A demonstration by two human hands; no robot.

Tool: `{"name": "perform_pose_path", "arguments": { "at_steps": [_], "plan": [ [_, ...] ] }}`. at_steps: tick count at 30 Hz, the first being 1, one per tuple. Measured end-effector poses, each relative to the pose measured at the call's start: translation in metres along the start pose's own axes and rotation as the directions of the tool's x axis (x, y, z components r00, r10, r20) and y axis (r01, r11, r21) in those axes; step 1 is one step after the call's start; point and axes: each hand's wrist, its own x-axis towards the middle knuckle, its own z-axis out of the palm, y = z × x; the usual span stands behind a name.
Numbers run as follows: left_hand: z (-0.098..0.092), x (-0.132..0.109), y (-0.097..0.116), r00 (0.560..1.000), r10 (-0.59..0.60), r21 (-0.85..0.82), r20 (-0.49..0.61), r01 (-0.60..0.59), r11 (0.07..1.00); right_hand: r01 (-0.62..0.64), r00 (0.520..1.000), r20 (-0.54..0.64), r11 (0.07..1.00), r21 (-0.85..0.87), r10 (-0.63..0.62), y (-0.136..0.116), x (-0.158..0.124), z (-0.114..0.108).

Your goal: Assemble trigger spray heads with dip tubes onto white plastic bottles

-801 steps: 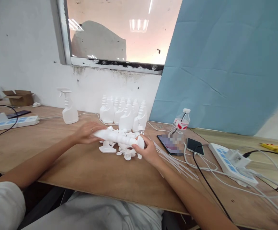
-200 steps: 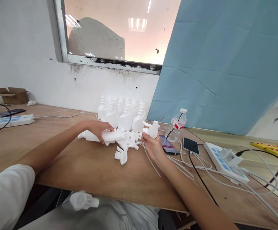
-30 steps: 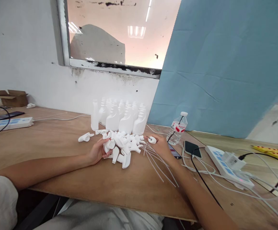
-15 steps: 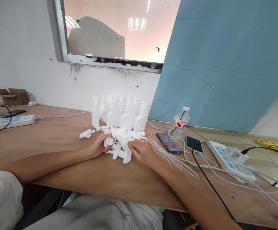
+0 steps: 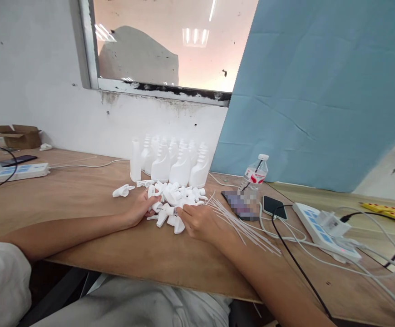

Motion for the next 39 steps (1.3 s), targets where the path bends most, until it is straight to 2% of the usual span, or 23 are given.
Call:
{"name": "perform_pose_path", "arguments": {
  "at_steps": [4,9,15,21,24,28,34,39],
  "plan": [
    [0.000,-0.002,0.001,0.999,0.037,0.017,-0.010,-0.037,0.999,-0.001,1.000,0.000,1.000,0.008,0.001,-0.006,-0.003,0.008],
    [0.000,0.000,0.004,1.000,-0.016,-0.091,0.014,0.017,0.996,-0.080,0.996,-0.041,0.996,0.036,0.082,-0.011,-0.008,0.016],
    [0.002,0.001,0.008,0.999,-0.054,-0.147,0.007,0.055,0.988,-0.121,0.989,-0.076,0.991,0.049,0.125,-0.015,-0.003,0.012],
    [0.002,0.000,0.009,0.996,-0.086,-0.212,0.029,0.091,0.973,-0.173,0.979,-0.081,0.972,0.160,0.188,-0.014,-0.001,0.011],
    [0.001,0.000,0.009,0.996,-0.086,-0.215,0.024,0.089,0.973,-0.191,0.975,-0.078,0.968,0.163,0.206,-0.015,-0.001,0.011],
    [0.002,-0.001,0.010,0.999,-0.037,-0.256,0.017,0.040,0.966,-0.236,0.966,-0.077,0.962,0.136,0.248,-0.019,-0.002,0.013],
    [0.005,-0.003,0.012,0.994,0.081,-0.334,0.073,-0.052,0.941,-0.320,0.940,-0.089,0.941,0.107,0.329,-0.018,-0.006,0.022],
    [0.000,-0.001,0.006,0.989,0.102,-0.359,0.107,-0.057,0.932,-0.289,0.946,-0.116,0.949,0.126,0.304,-0.010,-0.006,0.022]
  ]
}}
